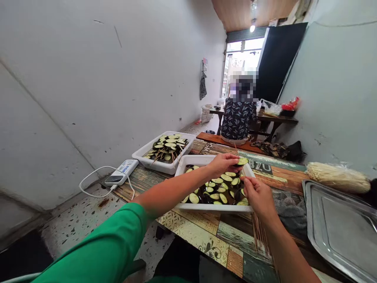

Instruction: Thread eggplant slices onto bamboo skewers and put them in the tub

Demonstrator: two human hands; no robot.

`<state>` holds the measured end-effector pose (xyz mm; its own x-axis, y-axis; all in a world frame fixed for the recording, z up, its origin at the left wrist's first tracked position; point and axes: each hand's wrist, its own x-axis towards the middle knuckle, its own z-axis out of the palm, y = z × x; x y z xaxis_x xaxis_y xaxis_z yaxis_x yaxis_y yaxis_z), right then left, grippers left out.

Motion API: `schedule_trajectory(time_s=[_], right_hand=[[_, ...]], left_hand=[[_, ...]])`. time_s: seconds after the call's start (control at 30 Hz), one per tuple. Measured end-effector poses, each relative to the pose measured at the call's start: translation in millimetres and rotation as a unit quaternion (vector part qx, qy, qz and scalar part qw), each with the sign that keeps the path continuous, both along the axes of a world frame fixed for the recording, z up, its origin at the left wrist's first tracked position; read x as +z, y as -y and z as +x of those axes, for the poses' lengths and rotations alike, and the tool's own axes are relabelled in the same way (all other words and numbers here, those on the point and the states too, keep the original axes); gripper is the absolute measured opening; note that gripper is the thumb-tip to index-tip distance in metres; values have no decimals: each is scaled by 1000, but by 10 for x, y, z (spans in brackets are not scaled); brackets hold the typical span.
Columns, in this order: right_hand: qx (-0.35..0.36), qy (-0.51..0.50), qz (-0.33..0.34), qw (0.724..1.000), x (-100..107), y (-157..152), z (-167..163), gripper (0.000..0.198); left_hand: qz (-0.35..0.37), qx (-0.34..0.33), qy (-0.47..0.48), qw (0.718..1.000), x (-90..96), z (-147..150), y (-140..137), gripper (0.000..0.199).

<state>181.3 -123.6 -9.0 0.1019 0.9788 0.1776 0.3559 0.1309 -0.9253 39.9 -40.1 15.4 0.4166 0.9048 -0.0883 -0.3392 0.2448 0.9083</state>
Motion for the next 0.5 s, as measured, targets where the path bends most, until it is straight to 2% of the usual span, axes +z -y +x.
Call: schedule_trajectory(time_s=[0.1,0.17,0.37,0.43,0.47,0.5], right_hand=[[-15,4,12,1000,3,-11,-5,46],[-26,17,19,999,19,-4,-5,43],[-25,16,31,999,49,-2,21,38],[-28,-36,13,999,52,1,28,39],[-29,-75,7,997,55,5,28,39],[-28,-114,0,993,59,9,26,38]], left_hand=[[-22,-28,9,999,4,-75,-16,20],[-12,-22,-1,1000,-19,-76,24,20],[85,-71,-123,986,-98,24,74,20],[153,-31,-206,966,-124,-7,-16,28],[202,17,-264,943,-146,-40,-77,28],[264,41,-332,905,-178,-80,-140,25]])
